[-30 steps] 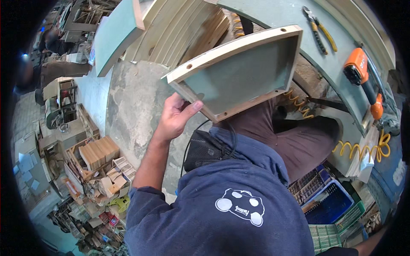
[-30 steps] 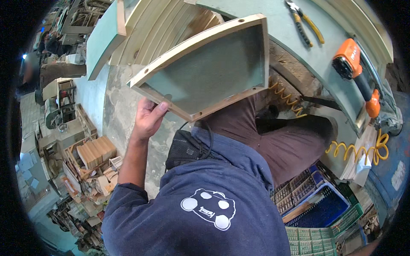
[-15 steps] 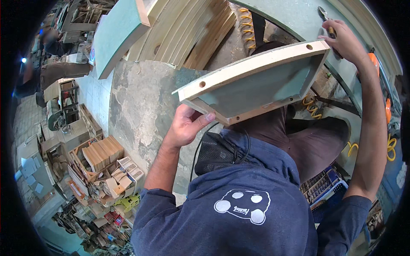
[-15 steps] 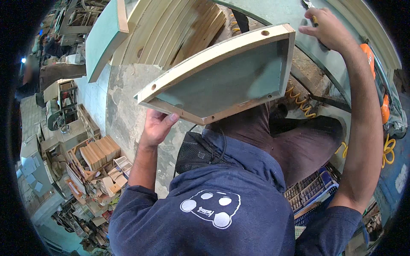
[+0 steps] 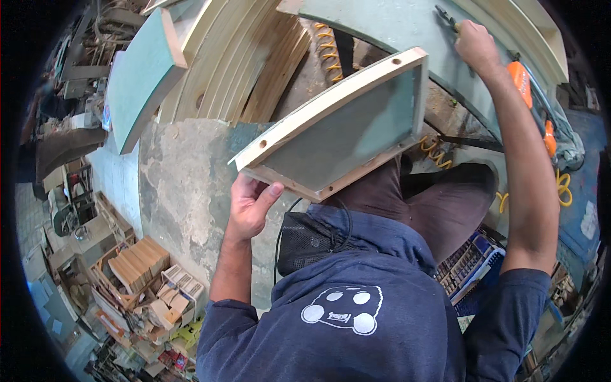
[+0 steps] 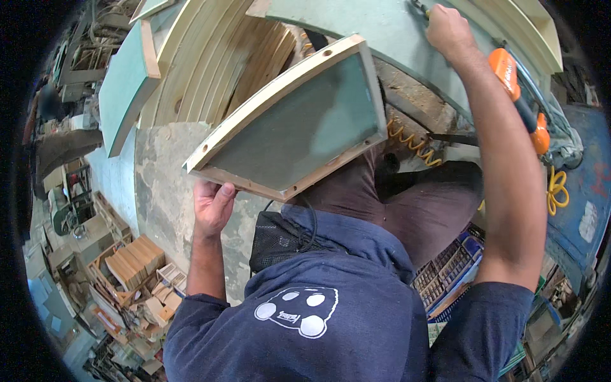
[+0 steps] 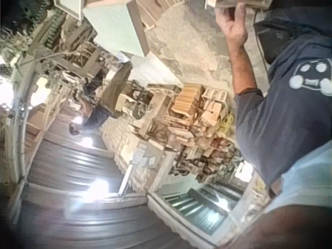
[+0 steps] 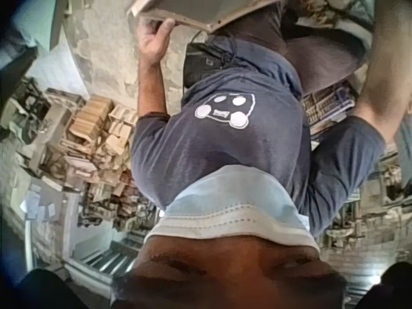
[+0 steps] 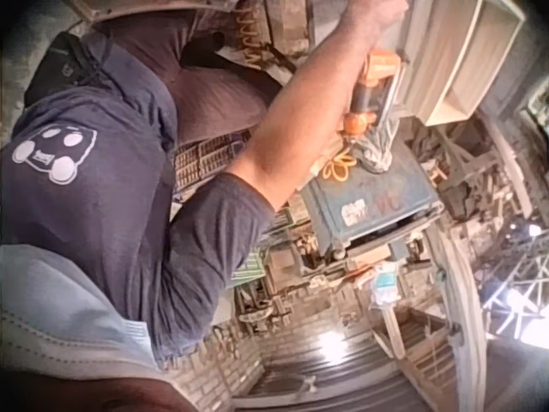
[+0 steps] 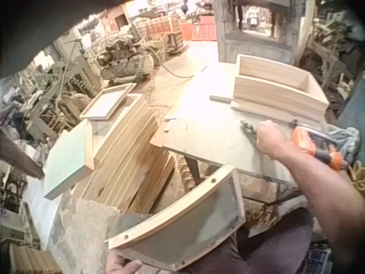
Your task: The person is assembling a wooden drawer or box frame using pliers to adjust staples and a pneumatic nail gun to secure panels.
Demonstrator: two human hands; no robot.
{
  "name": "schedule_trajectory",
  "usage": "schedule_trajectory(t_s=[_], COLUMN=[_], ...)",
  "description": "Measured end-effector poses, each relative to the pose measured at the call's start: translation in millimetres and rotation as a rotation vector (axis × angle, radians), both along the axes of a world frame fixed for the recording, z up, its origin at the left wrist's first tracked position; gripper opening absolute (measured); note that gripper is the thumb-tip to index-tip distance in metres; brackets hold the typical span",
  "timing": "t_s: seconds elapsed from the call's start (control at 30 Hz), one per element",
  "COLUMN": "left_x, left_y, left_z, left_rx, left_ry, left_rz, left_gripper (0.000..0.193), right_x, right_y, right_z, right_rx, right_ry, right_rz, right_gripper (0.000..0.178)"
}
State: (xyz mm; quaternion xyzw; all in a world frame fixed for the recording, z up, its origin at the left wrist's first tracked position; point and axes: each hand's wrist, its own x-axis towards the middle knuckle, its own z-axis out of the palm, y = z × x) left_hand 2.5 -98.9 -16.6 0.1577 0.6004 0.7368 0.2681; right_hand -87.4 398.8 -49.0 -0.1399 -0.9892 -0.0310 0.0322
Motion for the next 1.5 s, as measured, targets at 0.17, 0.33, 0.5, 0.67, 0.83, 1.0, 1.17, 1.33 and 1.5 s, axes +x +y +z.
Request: schedule_trajectory(t_s=[0.17,0.33,0.5,0.67,0.83,1.0,1.17,1.33,1.5], left_x=[1.5,-2.1,-5.9,-6.8,-3.6,-1.2,2.6,5.4,11.1], left_y=[-4.2,3.7,11.6,15.9,15.2,13.3,10.5,8.0,12.4], left_z=[-4.8,-0.7,2.9,8.1,10.1,12.7,14.6,9.6,16.1], left_rx=[0.01,0.019,0.032,0.0,0.001,-0.028,-0.047,-0.007,0.029], left_ry=[-0.022,-0.026,-0.035,-0.025,0.004,0.023,0.021,0.015,0.023], left_rz=[0.067,0.029,0.057,0.062,0.052,0.047,0.083,0.009,0.023], left_gripper=[0.051,0.049,0.048,0.048,0.047,0.047,0.046,0.043,0.04], right_x=[10.9,66.4,123.4,180.3,210.6,216.4,218.3,215.1,209.1], right_y=[-25.2,-25.6,-71.8,-134.9,-195.1,-229.1,-247.3,-259.6,-265.2], right_z=[51.9,92.9,120.5,102.3,78.1,63.2,58.6,67.8,70.6], right_rx=[-0.804,-2.07,-2.406,-2.192,-1.954,-1.493,-1.13,-0.99,-1.133], right_ry=[-0.147,0.273,0.496,0.399,-0.055,-0.084,-0.084,-0.112,-0.242], right_rz=[-0.351,-0.047,0.229,0.052,-0.05,0.128,0.227,0.299,0.301], right_gripper=[0.027,0.029,0.031,0.029,0.009,0.019,0.031,0.035,0.027])
